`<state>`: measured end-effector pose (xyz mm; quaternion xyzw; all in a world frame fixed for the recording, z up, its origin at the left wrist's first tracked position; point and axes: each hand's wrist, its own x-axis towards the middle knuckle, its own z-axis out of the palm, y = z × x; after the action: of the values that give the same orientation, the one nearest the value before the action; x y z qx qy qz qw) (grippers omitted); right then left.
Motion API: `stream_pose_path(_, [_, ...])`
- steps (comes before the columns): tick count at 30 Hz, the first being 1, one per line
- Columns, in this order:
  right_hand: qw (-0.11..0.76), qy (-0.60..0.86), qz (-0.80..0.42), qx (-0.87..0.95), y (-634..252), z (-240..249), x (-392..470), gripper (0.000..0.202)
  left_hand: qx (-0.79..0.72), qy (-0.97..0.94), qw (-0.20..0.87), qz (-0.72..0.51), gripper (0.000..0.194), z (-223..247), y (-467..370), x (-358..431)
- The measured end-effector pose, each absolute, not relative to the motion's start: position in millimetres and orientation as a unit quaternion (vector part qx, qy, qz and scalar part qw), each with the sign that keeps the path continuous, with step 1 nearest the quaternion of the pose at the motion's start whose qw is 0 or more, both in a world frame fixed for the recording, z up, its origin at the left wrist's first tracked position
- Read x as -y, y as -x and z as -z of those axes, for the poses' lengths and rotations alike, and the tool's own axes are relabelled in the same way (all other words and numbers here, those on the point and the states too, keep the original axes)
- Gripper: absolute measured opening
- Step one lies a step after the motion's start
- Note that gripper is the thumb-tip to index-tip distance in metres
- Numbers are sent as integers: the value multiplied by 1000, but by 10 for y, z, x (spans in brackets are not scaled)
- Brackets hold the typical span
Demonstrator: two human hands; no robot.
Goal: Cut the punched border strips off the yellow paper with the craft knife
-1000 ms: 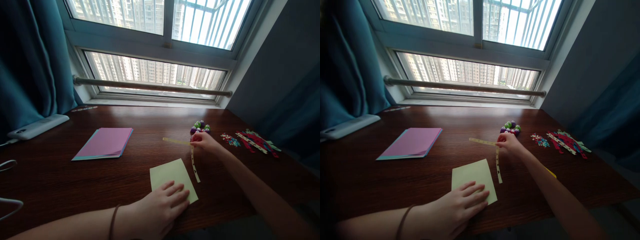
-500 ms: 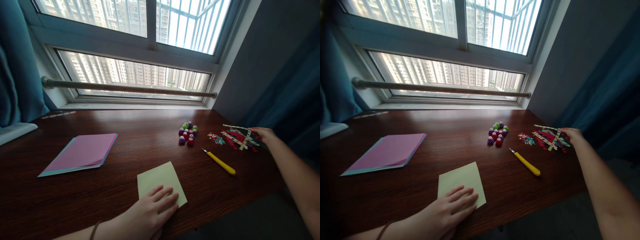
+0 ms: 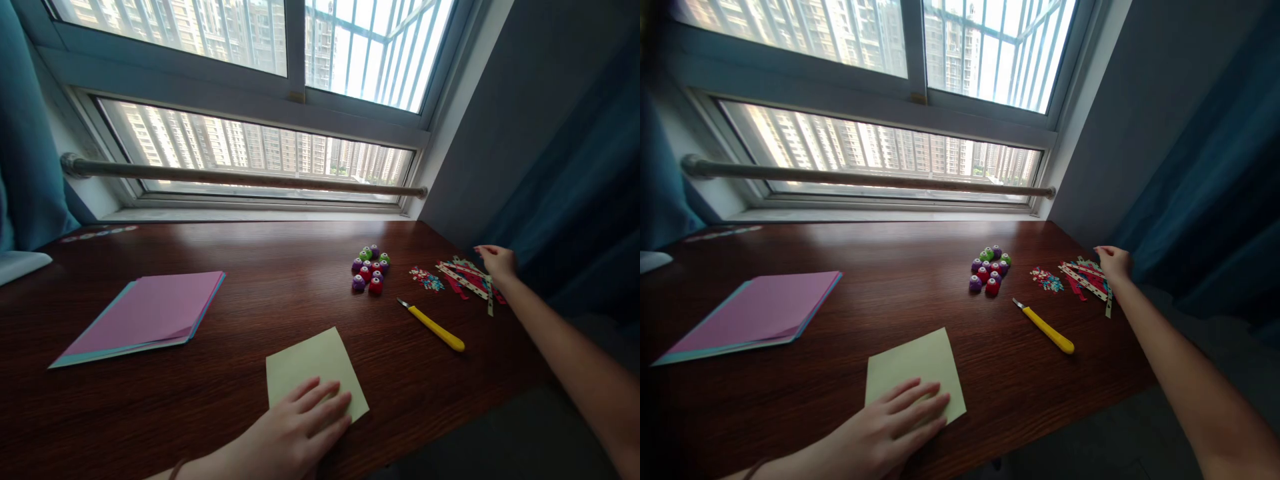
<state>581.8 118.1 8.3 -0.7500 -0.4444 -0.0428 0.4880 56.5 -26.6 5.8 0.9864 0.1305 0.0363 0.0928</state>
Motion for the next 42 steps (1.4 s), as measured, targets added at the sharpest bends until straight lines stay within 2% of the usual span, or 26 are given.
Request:
stream_pose_path(4, [495, 665, -52, 556, -4851, -105, -1095, 20, -117, -988, 100, -32, 62, -66, -566, 249])
stream_pose_path(8, [451, 558, -163, 677, -3682, -14, -791, 22, -116, -986, 114, -25, 64, -63, -558, 246])
stream_pose_path(13, [417, 424, -215, 775, -2869, 231, -607, 20, -140, -985, 101, -10, 63, 18, -507, 269])
stream_pose_path(19, [352, 364, -236, 829, -2894, 372, -534, 12, -156, -980, 118, -46, 38, 123, -457, 323])
stream_pose_path(21, [327, 351, -241, 844, -2927, 366, -499, 14, -161, -978, 122, -50, 36, 137, -452, 327])
stream_pose_path(24, [314, 337, -230, 857, -2934, 350, -482, 19, -172, -976, 117, -58, 42, 135, -427, 279])
stream_pose_path(29, [269, 306, -208, 889, -2938, 351, -521, 31, -220, -970, 99, -24, 64, 142, -356, 86])
stream_pose_path(34, [228, 304, -203, 902, -2934, 366, -533, 40, -260, -961, 93, -25, 70, 202, -340, 5])
stream_pose_path(38, [251, 305, -200, 897, -2924, 410, -546, 43, -244, -965, 97, -27, 72, 210, -346, 11])
stream_pose_path(42, [385, 406, -99, 823, -2980, 502, -692, 45, -229, -968, 102, -28, 68, 194, -346, 4])
